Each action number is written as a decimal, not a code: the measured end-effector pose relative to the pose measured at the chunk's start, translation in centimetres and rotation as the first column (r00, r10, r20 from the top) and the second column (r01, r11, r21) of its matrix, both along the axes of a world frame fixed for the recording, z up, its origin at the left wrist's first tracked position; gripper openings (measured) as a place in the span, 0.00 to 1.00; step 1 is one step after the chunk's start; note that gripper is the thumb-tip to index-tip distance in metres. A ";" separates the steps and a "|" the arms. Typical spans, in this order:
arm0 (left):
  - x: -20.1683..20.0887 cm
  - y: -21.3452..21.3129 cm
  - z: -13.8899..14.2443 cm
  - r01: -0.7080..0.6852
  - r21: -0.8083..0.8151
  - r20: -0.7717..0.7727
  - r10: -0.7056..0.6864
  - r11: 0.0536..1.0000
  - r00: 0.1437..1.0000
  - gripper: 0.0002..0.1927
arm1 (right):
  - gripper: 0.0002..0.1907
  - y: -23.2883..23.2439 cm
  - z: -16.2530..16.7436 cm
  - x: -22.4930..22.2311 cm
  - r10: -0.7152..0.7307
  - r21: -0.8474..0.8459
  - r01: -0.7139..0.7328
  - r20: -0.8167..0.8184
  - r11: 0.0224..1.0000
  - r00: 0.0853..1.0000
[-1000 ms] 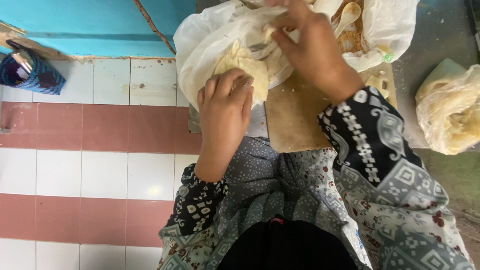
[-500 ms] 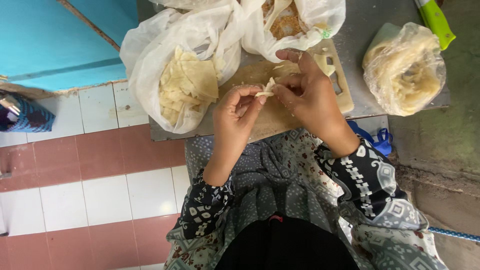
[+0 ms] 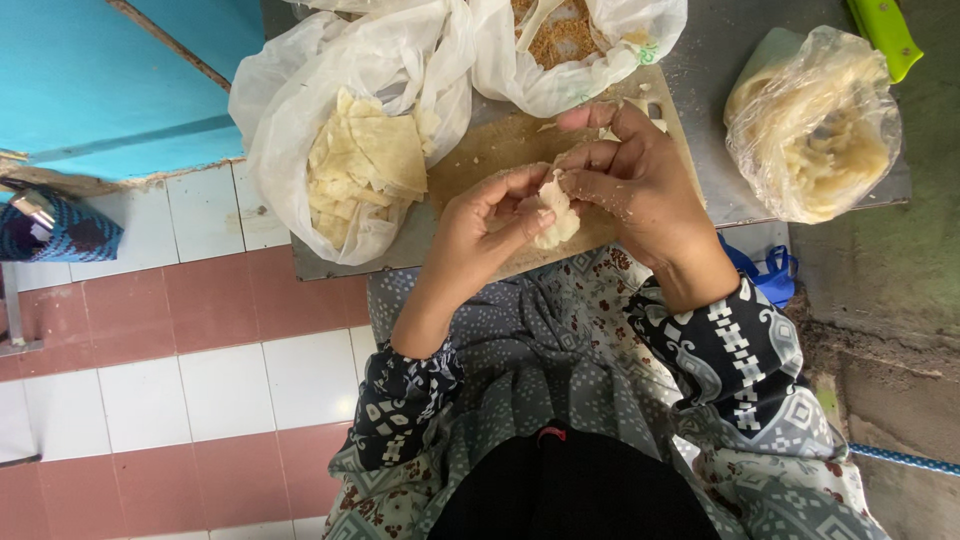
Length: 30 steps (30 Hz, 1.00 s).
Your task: The person sits at a low work surface and fills square dough wrappers with a brown filling scooped from a plastic bag, folding and pinching each wrapper closed by hand. The folded pastries are placed into a plastic bag with a growing pile of finished pieces, and dough scraps are set aside on the cutting board.
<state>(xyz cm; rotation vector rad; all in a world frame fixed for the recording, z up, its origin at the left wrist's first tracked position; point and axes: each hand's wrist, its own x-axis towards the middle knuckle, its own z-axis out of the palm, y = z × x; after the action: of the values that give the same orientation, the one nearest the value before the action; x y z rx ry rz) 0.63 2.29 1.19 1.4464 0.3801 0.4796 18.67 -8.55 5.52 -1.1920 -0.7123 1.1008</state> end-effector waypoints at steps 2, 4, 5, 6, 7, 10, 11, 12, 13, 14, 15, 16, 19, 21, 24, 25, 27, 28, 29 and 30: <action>-0.4 0.6 0.3 -0.035 0.101 -0.052 0.040 0.994 0.998 0.17 | 0.22 -0.4 0.1 0.5 -0.007 -0.007 0.007 0.115 1.000 0.993; -1.3 1.1 1.0 -0.098 0.182 -0.017 0.103 0.978 0.995 0.12 | 0.19 -1.2 0.3 1.3 -0.039 -0.050 0.057 0.305 0.997 0.952; -2.0 1.4 1.5 -0.183 0.274 -0.100 0.217 0.944 0.971 0.10 | 0.19 -1.8 0.5 1.9 -0.129 -0.018 0.147 0.382 0.989 0.915; -2.8 1.7 2.1 -0.253 0.370 -0.172 0.333 0.894 0.927 0.09 | 0.18 -2.5 0.9 2.9 -0.217 0.021 0.233 0.454 0.972 0.864; -3.1 1.8 2.6 -0.296 0.579 -0.127 0.443 0.759 0.888 0.08 | 0.17 -3.1 1.1 3.8 -0.299 0.069 0.310 0.521 0.948 0.799; -3.3 1.4 3.5 -0.254 0.914 0.026 0.578 0.317 0.816 0.07 | 0.18 -4.4 1.0 5.2 -0.265 0.054 0.347 0.758 0.936 0.596; -2.9 1.0 3.6 -0.203 0.942 0.022 0.553 0.269 0.833 0.08 | 0.17 -4.4 0.6 5.3 -0.243 0.093 0.297 0.818 0.950 0.522; -2.6 0.7 3.5 -0.151 0.965 0.016 0.526 0.216 0.850 0.09 | 0.16 -4.2 -0.1 5.0 -0.226 0.127 0.244 0.869 0.961 0.440; -2.6 0.2 3.5 -0.162 0.961 0.014 0.546 0.224 0.838 0.10 | 0.15 -4.1 -0.7 4.5 -0.211 0.150 0.191 0.911 0.970 0.355; -2.5 -0.2 3.2 -0.172 0.958 0.013 0.566 0.229 0.825 0.11 | 0.17 -3.7 -1.3 4.4 -0.173 0.124 0.202 0.952 0.972 0.250; -2.2 -0.5 2.8 -0.181 0.955 0.012 0.582 0.233 0.813 0.12 | 0.18 -3.0 -1.8 4.2 -0.133 0.100 0.218 0.981 0.971 0.143; -1.8 -1.0 2.3 -0.249 0.896 0.008 0.547 0.368 0.837 0.12 | 0.19 -2.7 -2.0 3.9 -0.083 0.071 0.237 0.996 0.969 0.039; -0.1 -2.4 0.3 -0.341 0.501 -0.023 0.405 0.796 0.914 0.15 | 0.20 -1.9 -1.5 3.2 -0.199 0.072 0.278 0.865 0.958 0.460; 1.2 -3.1 -1.0 -0.221 -0.020 -0.032 0.221 0.975 0.975 0.21 | 0.21 -1.8 -0.5 1.8 -0.260 0.103 0.250 0.606 0.963 0.752; 2.4 -3.0 -2.3 -0.035 -0.676 0.099 0.137 0.736 0.986 0.22 | 0.27 -2.9 1.1 -0.7 -0.103 0.073 0.075 0.555 0.994 0.826; 2.2 -2.8 -2.4 0.019 -0.697 0.158 0.127 0.717 0.979 0.22 | 0.30 -3.3 1.5 -1.4 -0.021 0.041 -0.005 0.605 0.999 0.796; 1.4 -2.4 -2.4 0.129 -0.729 0.272 0.112 0.672 0.956 0.22 | 0.33 -4.2 2.1 -1.8 -0.023 0.093 -0.028 0.502 0.995 0.865; 1.1 -2.4 -2.2 0.140 -0.749 0.272 0.109 0.647 0.956 0.22 | 0.34 -4.3 2.1 -2.0 -0.023 0.122 -0.035 0.446 0.992 0.895; 0.9 -2.3 -2.1 0.150 -0.768 0.274 0.107 0.623 0.956 0.22 | 0.32 -4.3 2.0 -2.0 -0.074 0.110 0.031 0.413 0.993 0.908; 0.8 -2.3 -1.9 0.159 -0.785 0.276 0.107 0.599 0.955 0.23 | 0.31 -4.2 1.9 -1.9 -0.124 0.095 0.095 0.380 0.991 0.917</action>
<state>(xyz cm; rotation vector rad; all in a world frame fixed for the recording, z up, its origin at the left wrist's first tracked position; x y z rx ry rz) 1.42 0.03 -0.69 0.4650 0.2704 0.4083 16.79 -12.71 7.39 -1.3834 -0.9662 0.7436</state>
